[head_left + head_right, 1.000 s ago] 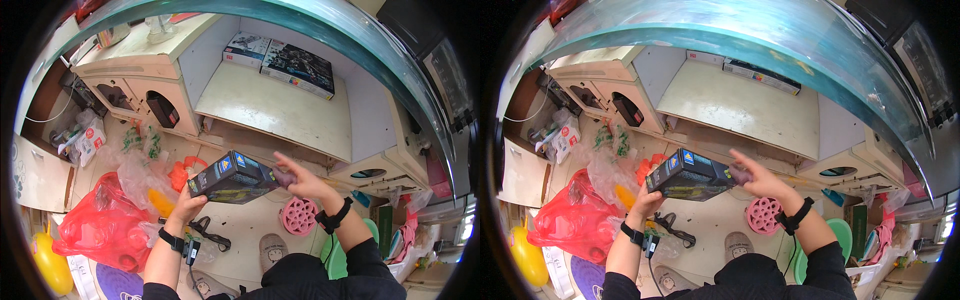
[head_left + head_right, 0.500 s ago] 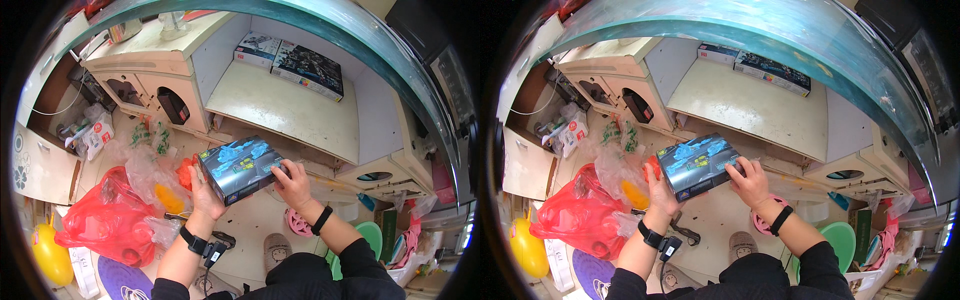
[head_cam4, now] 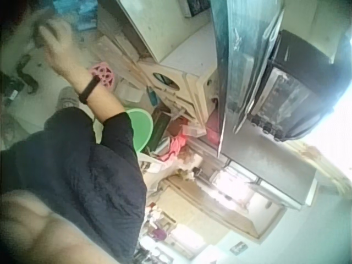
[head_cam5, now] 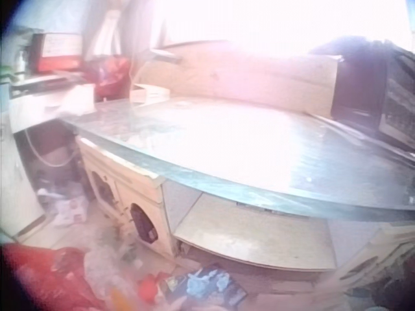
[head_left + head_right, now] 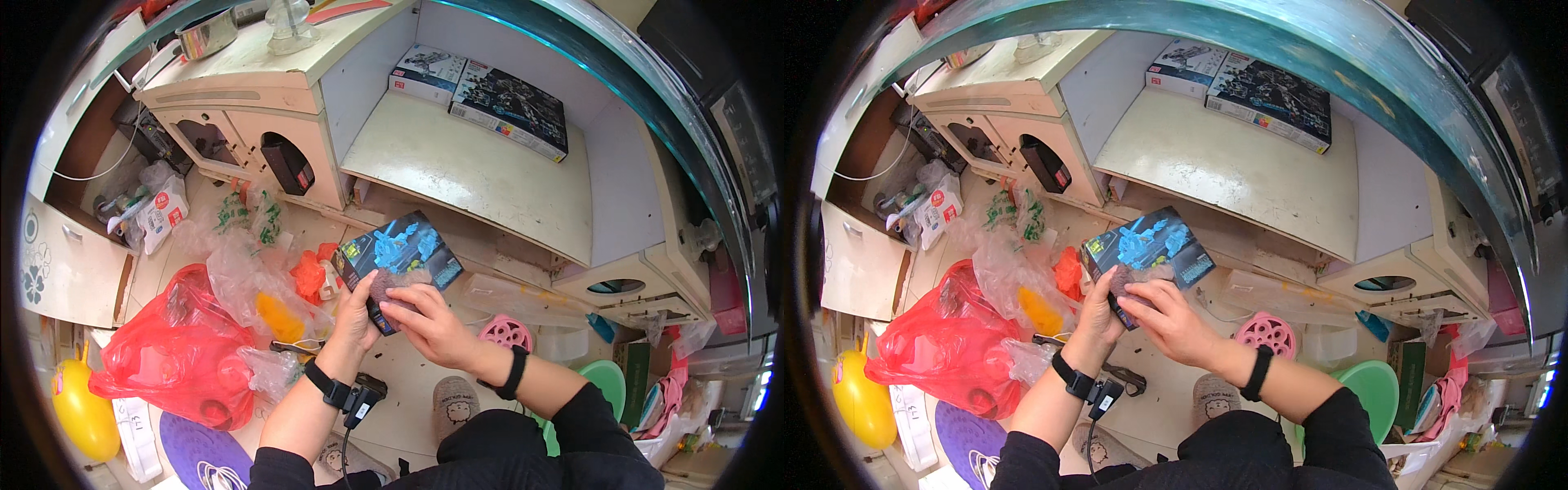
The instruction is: The person wipes several boxes with a cloth and places them on a shelf. They then assemble a pink plastic container, wash the cloth in a green basin, and wipe the cabinet and surrounding surfaces. Finally, they move a red plastic bag and wipe a glass tabletop.
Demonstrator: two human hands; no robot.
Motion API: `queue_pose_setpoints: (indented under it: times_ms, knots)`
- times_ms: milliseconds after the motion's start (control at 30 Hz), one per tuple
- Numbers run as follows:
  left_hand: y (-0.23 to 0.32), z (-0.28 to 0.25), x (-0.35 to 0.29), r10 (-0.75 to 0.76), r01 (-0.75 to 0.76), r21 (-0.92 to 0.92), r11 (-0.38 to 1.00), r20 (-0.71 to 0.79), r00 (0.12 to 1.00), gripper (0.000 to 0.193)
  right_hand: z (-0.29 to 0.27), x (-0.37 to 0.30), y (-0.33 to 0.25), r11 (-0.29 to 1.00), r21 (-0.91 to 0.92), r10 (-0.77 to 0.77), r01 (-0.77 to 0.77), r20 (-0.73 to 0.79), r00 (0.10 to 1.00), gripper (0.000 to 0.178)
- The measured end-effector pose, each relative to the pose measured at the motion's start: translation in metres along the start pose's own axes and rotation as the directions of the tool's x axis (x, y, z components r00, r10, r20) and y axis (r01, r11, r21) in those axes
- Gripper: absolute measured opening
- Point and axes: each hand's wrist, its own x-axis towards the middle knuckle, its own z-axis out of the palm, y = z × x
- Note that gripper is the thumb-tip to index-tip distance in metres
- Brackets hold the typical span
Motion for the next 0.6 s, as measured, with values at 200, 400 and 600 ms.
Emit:
queue_pose_setpoints:
  times_ms: [200, 400, 600]
  knots:
    - [-0.001, 0.002, -0.013, -0.002, 0.000, 0.015, 1.000, 0.099, 0.995, 0.059, -0.006, -0.002, 0.056, 0.949, -0.195, 0.205, -0.248, -0.216, 0.955, 0.045]
    - [-0.005, 0.004, -0.016, -0.008, 0.005, 0.056, 0.998, 0.062, 0.998, 0.066, 0.007, 0.002, 0.039, 0.958, -0.033, 0.271, -0.287, -0.238, 0.933, 0.048]
    - [0.009, 0.002, -0.017, -0.052, 0.016, 0.208, 0.978, 0.166, 0.985, 0.071, 0.011, 0.021, 0.018, 0.996, 0.088, 0.004, 0.005, -0.101, 0.995, 0.049]
